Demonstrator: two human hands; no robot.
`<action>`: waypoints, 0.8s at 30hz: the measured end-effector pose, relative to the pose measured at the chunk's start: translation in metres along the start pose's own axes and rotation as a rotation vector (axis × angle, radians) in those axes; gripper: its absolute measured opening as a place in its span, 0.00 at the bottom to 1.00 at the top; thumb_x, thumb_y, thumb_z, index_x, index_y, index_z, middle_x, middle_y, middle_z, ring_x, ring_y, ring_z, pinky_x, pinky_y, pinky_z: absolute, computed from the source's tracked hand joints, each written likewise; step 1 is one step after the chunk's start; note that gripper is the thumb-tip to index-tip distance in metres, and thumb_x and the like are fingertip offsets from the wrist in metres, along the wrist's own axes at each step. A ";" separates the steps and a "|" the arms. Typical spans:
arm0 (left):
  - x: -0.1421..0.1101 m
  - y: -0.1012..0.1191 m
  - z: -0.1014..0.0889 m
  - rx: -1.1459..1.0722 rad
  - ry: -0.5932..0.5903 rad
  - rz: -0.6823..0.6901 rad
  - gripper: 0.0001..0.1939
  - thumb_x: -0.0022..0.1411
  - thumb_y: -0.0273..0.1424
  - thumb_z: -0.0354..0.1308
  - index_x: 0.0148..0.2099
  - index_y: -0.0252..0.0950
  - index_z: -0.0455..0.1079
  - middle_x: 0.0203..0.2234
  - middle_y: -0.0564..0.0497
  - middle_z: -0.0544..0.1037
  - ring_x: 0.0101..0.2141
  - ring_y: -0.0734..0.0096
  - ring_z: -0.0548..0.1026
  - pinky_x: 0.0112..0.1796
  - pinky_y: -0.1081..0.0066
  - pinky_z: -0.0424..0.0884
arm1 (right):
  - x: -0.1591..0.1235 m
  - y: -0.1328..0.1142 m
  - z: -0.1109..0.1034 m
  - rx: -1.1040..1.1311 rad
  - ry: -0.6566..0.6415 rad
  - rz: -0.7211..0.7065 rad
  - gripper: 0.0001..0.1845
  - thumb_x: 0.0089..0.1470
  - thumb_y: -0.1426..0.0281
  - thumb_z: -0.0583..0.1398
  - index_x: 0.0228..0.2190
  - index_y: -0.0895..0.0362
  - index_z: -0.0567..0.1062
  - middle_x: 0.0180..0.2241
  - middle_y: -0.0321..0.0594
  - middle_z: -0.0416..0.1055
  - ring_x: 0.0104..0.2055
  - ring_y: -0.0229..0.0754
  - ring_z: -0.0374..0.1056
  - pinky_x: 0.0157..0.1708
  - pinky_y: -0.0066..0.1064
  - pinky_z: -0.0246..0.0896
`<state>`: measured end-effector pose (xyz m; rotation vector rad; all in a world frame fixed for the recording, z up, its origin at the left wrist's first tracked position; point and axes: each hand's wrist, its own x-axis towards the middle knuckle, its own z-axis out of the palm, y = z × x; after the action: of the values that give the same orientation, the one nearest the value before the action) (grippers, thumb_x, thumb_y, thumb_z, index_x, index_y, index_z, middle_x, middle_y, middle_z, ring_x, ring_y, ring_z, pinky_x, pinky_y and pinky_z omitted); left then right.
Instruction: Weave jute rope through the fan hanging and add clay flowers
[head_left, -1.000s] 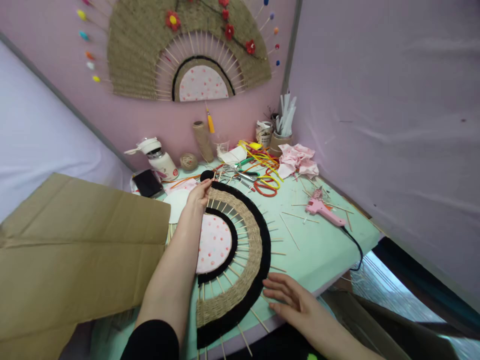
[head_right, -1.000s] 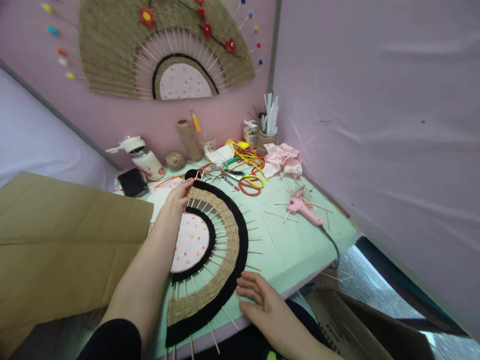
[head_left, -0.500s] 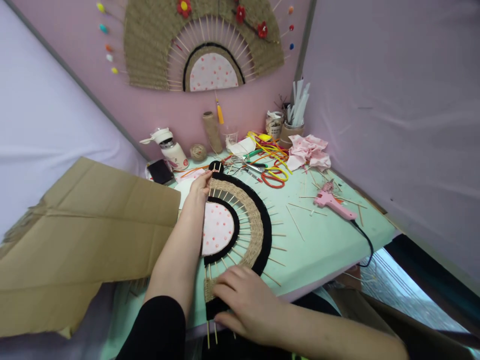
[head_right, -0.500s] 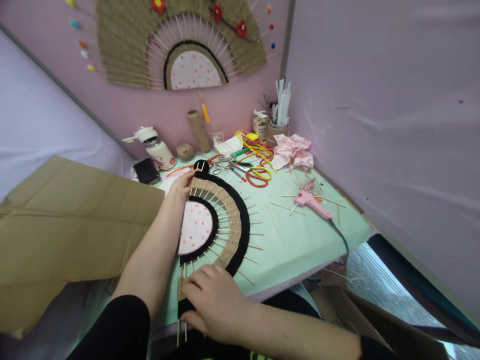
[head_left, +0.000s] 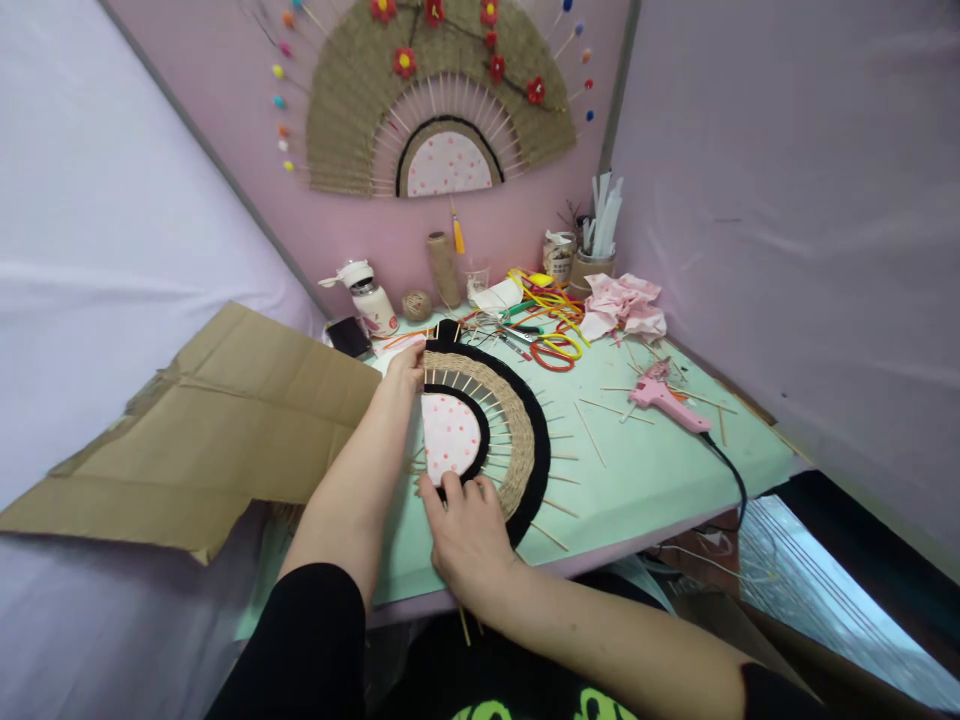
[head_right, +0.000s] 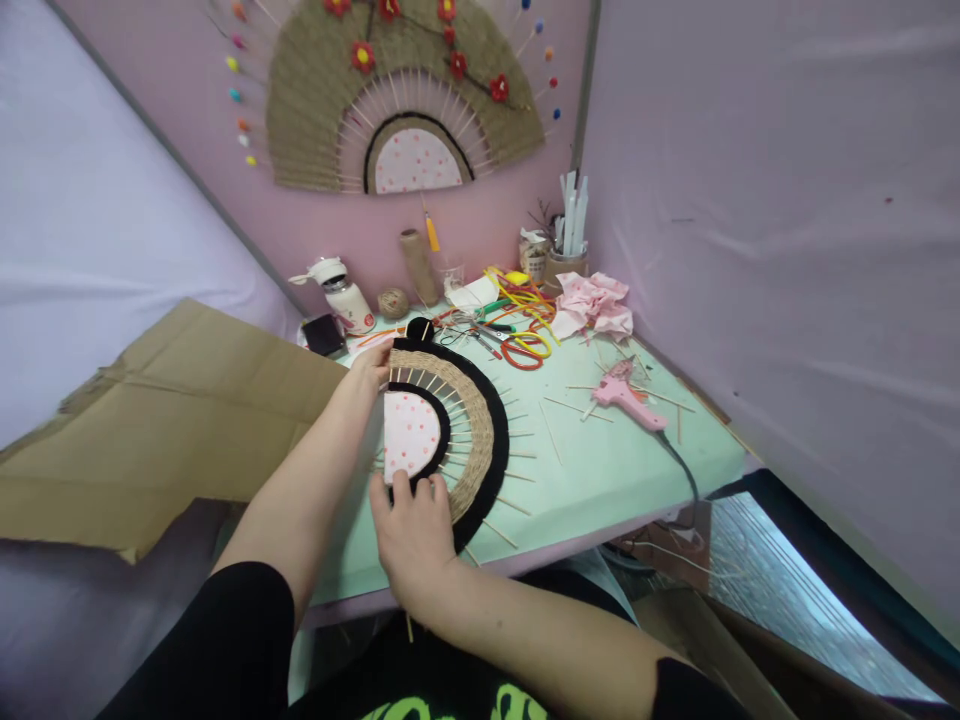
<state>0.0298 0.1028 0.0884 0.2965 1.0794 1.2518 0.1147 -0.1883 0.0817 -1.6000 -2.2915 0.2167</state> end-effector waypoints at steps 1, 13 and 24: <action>-0.004 0.002 -0.001 -0.011 0.012 0.018 0.16 0.63 0.34 0.54 0.51 0.33 0.66 0.44 0.46 0.72 0.39 0.68 0.73 0.37 0.63 0.73 | -0.003 0.004 -0.006 0.000 -0.011 0.001 0.31 0.50 0.74 0.55 0.57 0.55 0.58 0.43 0.49 0.64 0.38 0.48 0.63 0.46 0.46 0.53; -0.104 0.006 -0.028 -0.201 0.075 0.308 0.09 0.61 0.15 0.50 0.32 0.32 0.65 0.21 0.54 0.74 0.22 0.82 0.75 0.31 0.82 0.73 | -0.048 0.078 -0.081 0.010 -0.167 -0.279 0.40 0.41 0.82 0.54 0.58 0.55 0.58 0.43 0.48 0.63 0.44 0.46 0.60 0.43 0.38 0.50; -0.218 -0.052 -0.099 -0.226 0.148 0.444 0.12 0.59 0.16 0.52 0.28 0.36 0.66 0.23 0.56 0.76 0.26 0.84 0.76 0.34 0.83 0.72 | -0.134 0.106 -0.101 0.165 -0.201 -0.400 0.44 0.43 0.85 0.52 0.59 0.42 0.57 0.42 0.43 0.64 0.41 0.44 0.61 0.42 0.38 0.61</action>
<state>0.0005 -0.1390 0.1087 0.2824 1.0152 1.8015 0.2856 -0.2822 0.1179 -1.0537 -2.6085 0.4680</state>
